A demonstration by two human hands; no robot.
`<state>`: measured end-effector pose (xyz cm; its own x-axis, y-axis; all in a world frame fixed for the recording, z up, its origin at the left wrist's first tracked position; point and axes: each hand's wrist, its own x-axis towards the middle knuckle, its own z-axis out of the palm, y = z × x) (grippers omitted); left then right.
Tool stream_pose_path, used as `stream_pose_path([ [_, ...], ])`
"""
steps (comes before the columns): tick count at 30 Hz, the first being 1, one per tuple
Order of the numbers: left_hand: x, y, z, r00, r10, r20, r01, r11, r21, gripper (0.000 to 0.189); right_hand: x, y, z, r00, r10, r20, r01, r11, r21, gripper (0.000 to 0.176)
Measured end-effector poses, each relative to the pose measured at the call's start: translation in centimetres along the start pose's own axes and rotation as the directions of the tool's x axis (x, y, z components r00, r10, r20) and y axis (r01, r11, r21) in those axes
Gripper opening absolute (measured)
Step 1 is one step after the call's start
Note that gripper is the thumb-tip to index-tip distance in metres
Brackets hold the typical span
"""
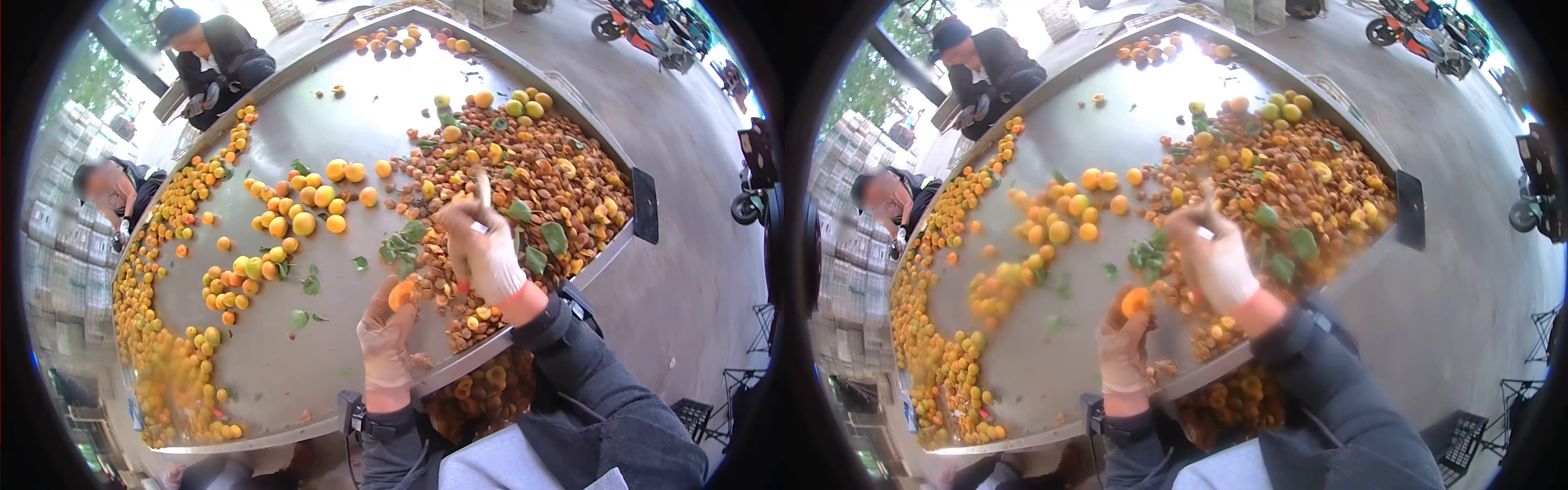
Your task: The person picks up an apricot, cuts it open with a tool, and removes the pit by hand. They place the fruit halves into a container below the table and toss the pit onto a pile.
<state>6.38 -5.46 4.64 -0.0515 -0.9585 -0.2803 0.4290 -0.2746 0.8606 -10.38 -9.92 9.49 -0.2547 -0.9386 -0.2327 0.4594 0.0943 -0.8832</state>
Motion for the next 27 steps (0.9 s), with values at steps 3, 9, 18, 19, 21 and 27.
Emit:
stream_pose_path([
  [3,0.7,-0.1,0.0,0.981,0.148,-0.123,-0.120,0.971,0.208,0.044,-0.6,2.4,-0.4,0.878,0.012,0.478,0.278,0.800,-0.531,0.021],
  [9,0.4,0.1,-0.4,0.985,0.141,-0.103,-0.130,0.986,0.107,0.041,-0.9,1.7,-0.6,0.792,0.387,0.472,0.051,0.728,-0.683,0.038],
  [18,0.4,-0.2,-0.9,0.988,-0.022,-0.151,-0.030,0.942,-0.335,0.042,-1.4,2.7,0.2,0.876,-0.031,0.481,0.397,0.614,-0.682,0.031],
  [19,0.3,-0.4,-0.5,0.987,-0.024,-0.156,-0.030,0.942,-0.335,0.042,-1.6,3.1,0.4,0.875,-0.026,0.483,0.394,0.616,-0.682,0.031],
  [21,0.2,-0.7,0.5,0.985,-0.003,-0.172,-0.066,0.918,-0.391,0.043,-1.7,4.0,0.9,0.866,-0.087,0.493,0.492,0.330,-0.806,0.022],
  [27,0.2,-1.9,-0.1,0.970,0.067,-0.234,-0.139,0.941,-0.309,0.035,-2.6,4.6,0.5,0.732,-0.290,0.616,0.665,0.109,-0.739,0.013],
])
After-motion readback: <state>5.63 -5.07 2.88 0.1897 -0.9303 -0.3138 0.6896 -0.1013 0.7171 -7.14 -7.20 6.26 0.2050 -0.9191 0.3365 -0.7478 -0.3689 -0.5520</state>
